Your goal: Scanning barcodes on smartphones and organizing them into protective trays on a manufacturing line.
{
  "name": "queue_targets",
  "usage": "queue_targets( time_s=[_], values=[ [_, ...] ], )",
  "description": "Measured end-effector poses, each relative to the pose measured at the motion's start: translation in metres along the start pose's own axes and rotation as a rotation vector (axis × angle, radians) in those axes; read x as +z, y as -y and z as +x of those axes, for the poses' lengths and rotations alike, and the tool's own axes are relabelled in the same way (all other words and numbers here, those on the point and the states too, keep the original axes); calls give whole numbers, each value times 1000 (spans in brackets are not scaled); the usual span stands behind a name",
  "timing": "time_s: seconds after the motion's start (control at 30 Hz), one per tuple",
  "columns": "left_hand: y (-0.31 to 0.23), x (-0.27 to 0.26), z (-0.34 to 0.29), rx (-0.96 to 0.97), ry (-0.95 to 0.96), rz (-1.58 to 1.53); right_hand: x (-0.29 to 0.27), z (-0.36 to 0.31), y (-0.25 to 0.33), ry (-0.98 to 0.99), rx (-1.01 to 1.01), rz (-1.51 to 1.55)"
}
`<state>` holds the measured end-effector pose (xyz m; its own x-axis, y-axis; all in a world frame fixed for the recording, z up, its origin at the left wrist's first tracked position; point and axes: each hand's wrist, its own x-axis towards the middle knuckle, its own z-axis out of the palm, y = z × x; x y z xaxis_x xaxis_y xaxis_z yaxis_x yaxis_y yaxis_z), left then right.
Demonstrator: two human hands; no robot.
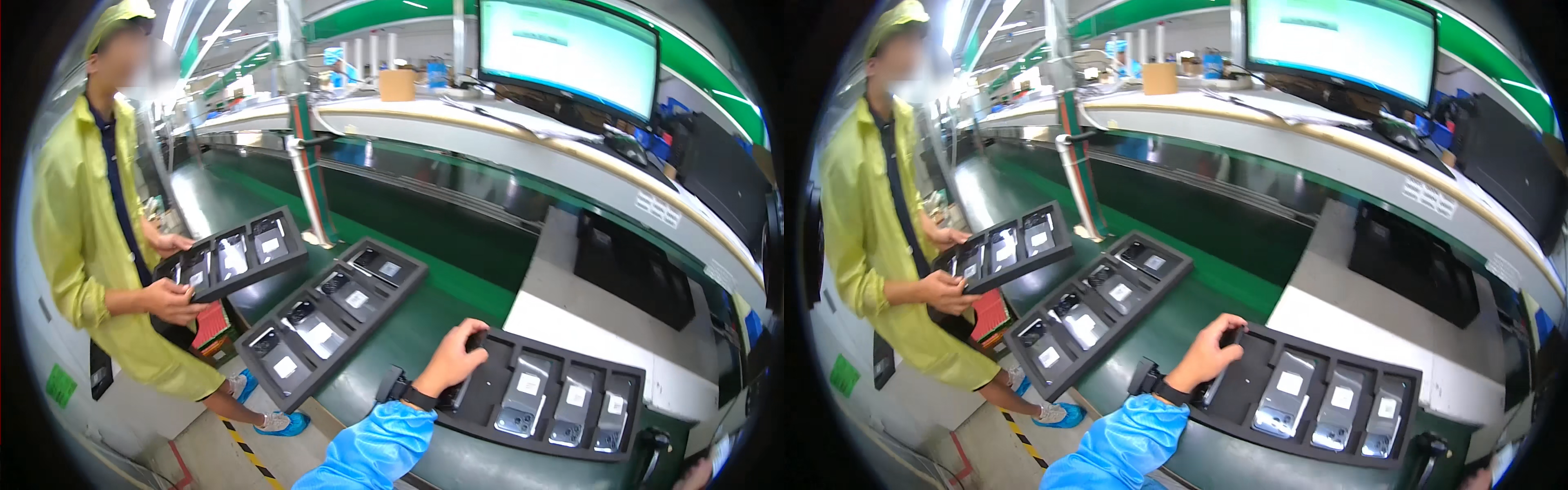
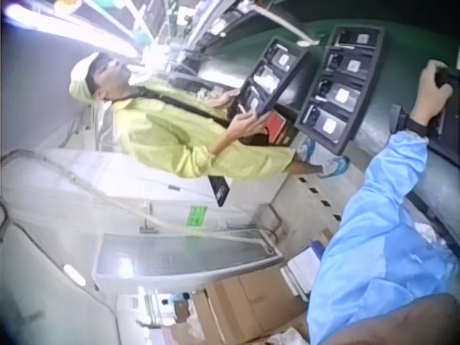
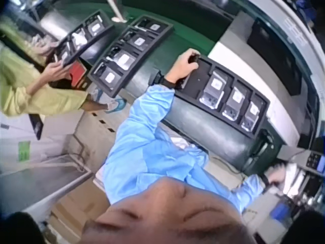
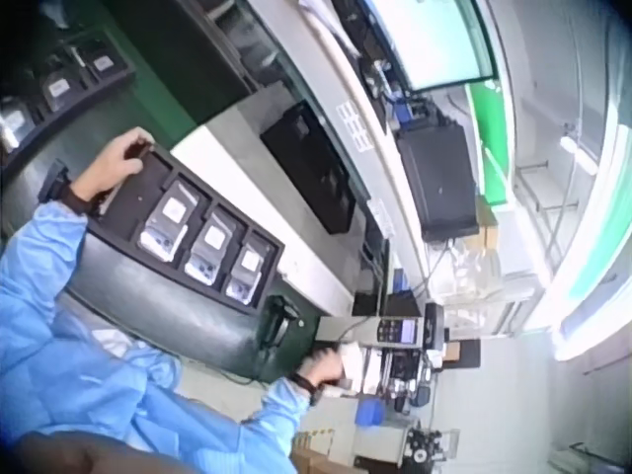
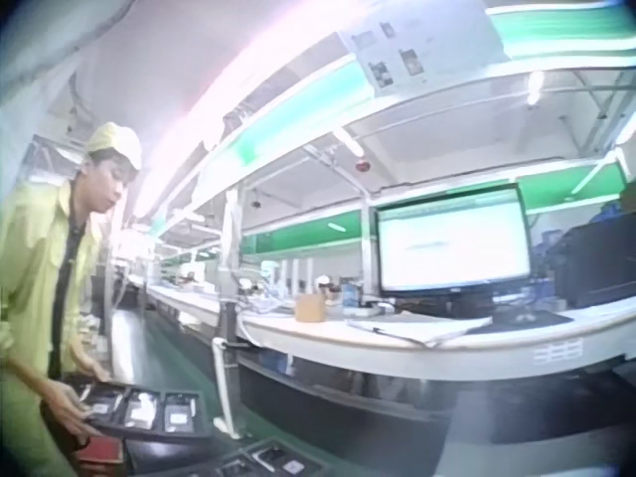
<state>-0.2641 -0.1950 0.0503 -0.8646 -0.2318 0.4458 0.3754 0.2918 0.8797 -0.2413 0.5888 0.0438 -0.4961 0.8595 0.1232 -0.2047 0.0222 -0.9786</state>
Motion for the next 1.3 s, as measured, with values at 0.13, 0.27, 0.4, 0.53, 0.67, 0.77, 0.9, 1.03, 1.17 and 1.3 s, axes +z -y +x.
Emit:
queue_targets(
  time_s=[0.13, 0.27, 0.4, 0.53, 0.67, 0.77, 0.9, 1.03, 1.17, 1.3],
  values=[
    [-3, -1, 0, -36, 31, -106, 131, -227, 35, 572, -41, -110],
    [-5, -1, 1, -40, -4, -149, 249, -388, 96, 1495, 291, -474],
    [-7, -4, 1, -42, 13, -58, 319, -477, 101, 1939, 290, -790],
    [-17, -5, -3, 41, 26, 165, 335, -508, 85, 2087, 238, -830],
    [-30, 6, -5, 23, 116, 564, 303, -473, 83, 1869, 196, -669],
    [-41, 13, -7, -19, 259, 861, 249, -424, 83, 1389, -141, -641],
    [-45, 13, -6, -40, 194, 796, 177, -349, 70, 653, -634, -902],
    [-29, 7, 0, -256, -102, 500, 147, -309, 36, 542, -147, -858],
    [2, -14, 6, -377, -153, 271, 158, -285, 36, 648, 199, -517],
    [27, -32, 9, -396, -221, 8, 168, -301, 69, 729, 652, 536]
  ],
)
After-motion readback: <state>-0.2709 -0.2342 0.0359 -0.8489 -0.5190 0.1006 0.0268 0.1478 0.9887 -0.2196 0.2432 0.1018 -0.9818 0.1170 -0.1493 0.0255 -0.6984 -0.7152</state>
